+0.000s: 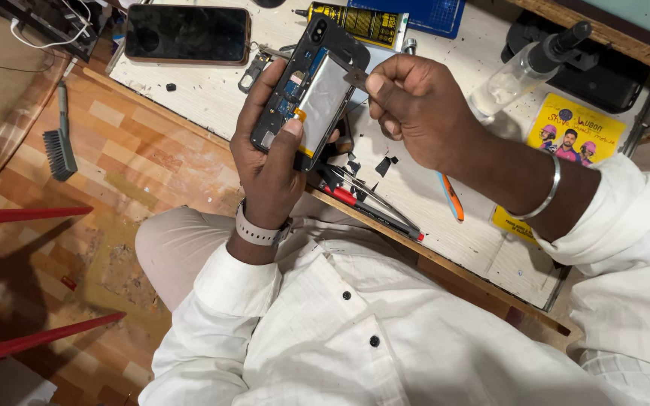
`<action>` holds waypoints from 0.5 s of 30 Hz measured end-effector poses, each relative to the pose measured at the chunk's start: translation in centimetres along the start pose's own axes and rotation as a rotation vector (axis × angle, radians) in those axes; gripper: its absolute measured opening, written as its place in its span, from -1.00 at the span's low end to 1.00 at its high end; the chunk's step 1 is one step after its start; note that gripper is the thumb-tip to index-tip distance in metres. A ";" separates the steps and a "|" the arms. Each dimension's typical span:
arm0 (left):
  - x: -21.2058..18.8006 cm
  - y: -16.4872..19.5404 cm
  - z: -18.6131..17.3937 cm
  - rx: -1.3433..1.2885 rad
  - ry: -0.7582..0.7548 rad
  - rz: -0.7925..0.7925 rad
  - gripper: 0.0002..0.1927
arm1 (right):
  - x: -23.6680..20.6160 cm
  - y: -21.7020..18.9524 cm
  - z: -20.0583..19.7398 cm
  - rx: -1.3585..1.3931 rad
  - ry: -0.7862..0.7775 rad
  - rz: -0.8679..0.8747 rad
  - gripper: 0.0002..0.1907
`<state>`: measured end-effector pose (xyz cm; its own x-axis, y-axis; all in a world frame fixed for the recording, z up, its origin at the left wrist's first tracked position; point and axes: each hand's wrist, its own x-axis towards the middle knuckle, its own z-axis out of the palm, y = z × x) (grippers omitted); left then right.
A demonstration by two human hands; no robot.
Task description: The person holds a disassembled smartphone with the battery exposed and uses a small pry tool to work along the edge of the phone's internal frame, prying and pressing components while turning the phone over to reach different sides. The person continues prying at the phone's edge throughout the episode.
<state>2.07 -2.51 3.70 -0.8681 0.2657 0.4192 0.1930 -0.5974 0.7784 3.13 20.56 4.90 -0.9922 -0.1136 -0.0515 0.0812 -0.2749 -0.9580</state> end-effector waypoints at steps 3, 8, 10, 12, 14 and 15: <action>-0.1 -0.1 0.1 0.004 0.008 -0.008 -0.42 | 0.2 0.3 0.1 0.072 0.011 0.024 -0.78; -0.2 0.0 0.1 0.072 -0.018 -0.014 -0.43 | 0.4 0.2 0.3 0.093 0.032 0.045 -0.79; -0.1 0.0 0.2 0.068 -0.015 0.004 -0.43 | 0.3 0.2 0.4 0.029 0.032 -0.010 -0.80; -0.1 0.2 0.2 0.069 0.002 0.001 -0.43 | 0.2 0.3 0.8 -0.053 0.063 -0.073 -0.83; -0.1 0.2 0.3 0.060 0.009 -0.003 -0.43 | 0.1 0.2 1.0 -0.123 0.080 -0.112 -0.85; -0.1 0.2 0.3 0.051 0.008 -0.006 -0.43 | 0.1 0.2 1.0 -0.151 0.080 -0.120 -0.86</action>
<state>2.36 -2.43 3.97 -0.8729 0.2629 0.4110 0.2107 -0.5567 0.8036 3.17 19.53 5.02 -0.9987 -0.0109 0.0494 -0.0475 -0.1349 -0.9897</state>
